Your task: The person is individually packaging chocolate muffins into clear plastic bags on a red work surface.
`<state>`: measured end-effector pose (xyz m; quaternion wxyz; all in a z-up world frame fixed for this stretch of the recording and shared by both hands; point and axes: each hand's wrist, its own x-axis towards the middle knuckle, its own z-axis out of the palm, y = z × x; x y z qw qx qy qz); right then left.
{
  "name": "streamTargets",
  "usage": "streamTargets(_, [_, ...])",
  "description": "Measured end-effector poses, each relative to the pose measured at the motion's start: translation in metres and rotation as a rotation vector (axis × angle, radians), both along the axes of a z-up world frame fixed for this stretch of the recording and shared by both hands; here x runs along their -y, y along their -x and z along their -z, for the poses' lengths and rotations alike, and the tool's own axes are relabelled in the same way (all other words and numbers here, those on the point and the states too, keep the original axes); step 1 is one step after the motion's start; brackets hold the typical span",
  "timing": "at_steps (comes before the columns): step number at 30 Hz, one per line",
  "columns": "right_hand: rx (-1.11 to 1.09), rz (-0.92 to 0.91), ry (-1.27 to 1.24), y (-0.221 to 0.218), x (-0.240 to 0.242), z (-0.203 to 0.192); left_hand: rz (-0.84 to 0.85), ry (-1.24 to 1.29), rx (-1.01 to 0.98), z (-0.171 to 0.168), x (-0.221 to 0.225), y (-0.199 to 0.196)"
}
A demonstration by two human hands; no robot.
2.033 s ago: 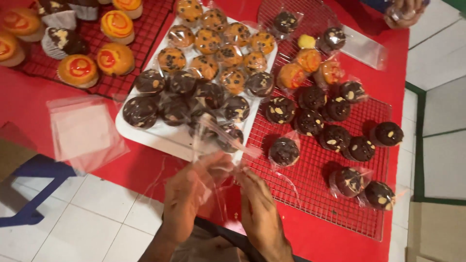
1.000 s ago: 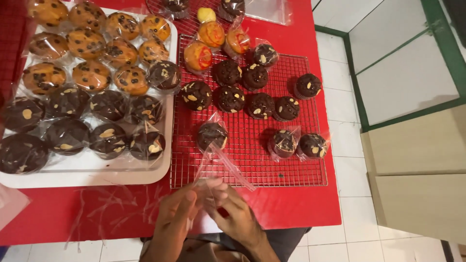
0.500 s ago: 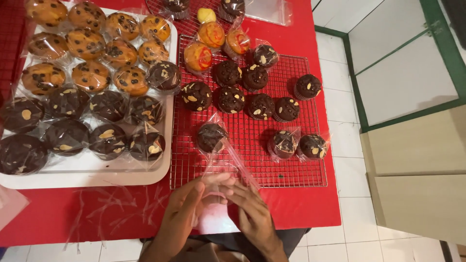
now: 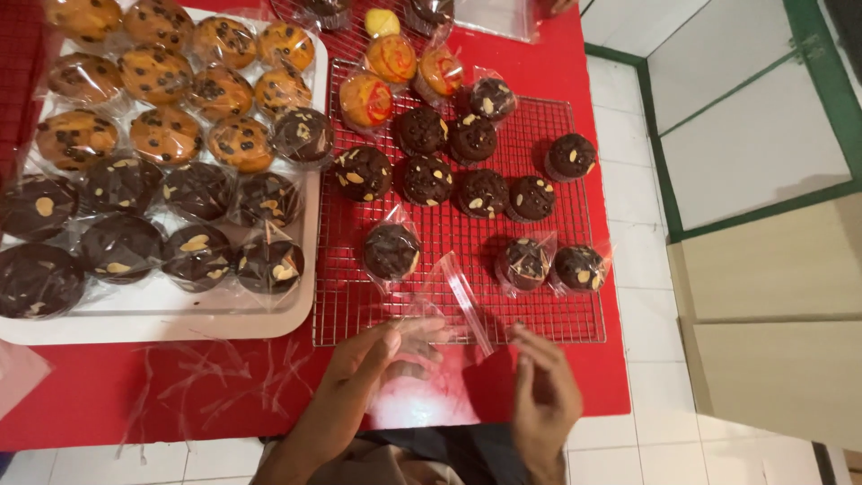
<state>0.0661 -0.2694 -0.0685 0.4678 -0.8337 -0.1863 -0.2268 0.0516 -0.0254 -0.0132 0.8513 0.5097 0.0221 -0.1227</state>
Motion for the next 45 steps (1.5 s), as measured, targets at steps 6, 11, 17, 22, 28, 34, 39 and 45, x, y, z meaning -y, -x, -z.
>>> streamTargets(6, [-0.295, 0.075, -0.098, -0.004, 0.011, -0.015, -0.001, -0.033, 0.003, -0.003, -0.002, -0.003])
streamTargets(11, [-0.288, 0.1, 0.404, -0.008, -0.002, 0.017, -0.141, 0.117, 0.139, 0.027, -0.008, 0.006])
streamTargets(17, [-0.239, -0.1, 0.546, -0.033, -0.035, 0.011, -0.222, 0.111, 0.003, 0.026, -0.015, 0.016])
streamTargets(22, [-0.198, -0.14, 0.427, -0.044, -0.041, 0.033, -0.238, 0.053, 0.018, 0.025, -0.025, 0.025])
streamTargets(28, [-0.28, -0.196, 0.379, -0.03, -0.048, 0.031, -0.21, 0.0, 0.017, 0.025, -0.032, 0.032])
streamTargets(34, [-0.212, -0.298, 0.492, -0.013, -0.049, 0.01, -0.234, 0.031, -0.014, 0.023, -0.035, 0.033])
streamTargets(39, [-0.019, -0.343, 0.467, -0.009, -0.023, 0.042, -0.212, -0.015, -0.098, 0.019, -0.041, 0.035])
streamTargets(45, [-0.123, -0.328, 0.372, -0.008, -0.03, 0.051, -0.259, -0.002, -0.142, 0.024, -0.045, 0.049])
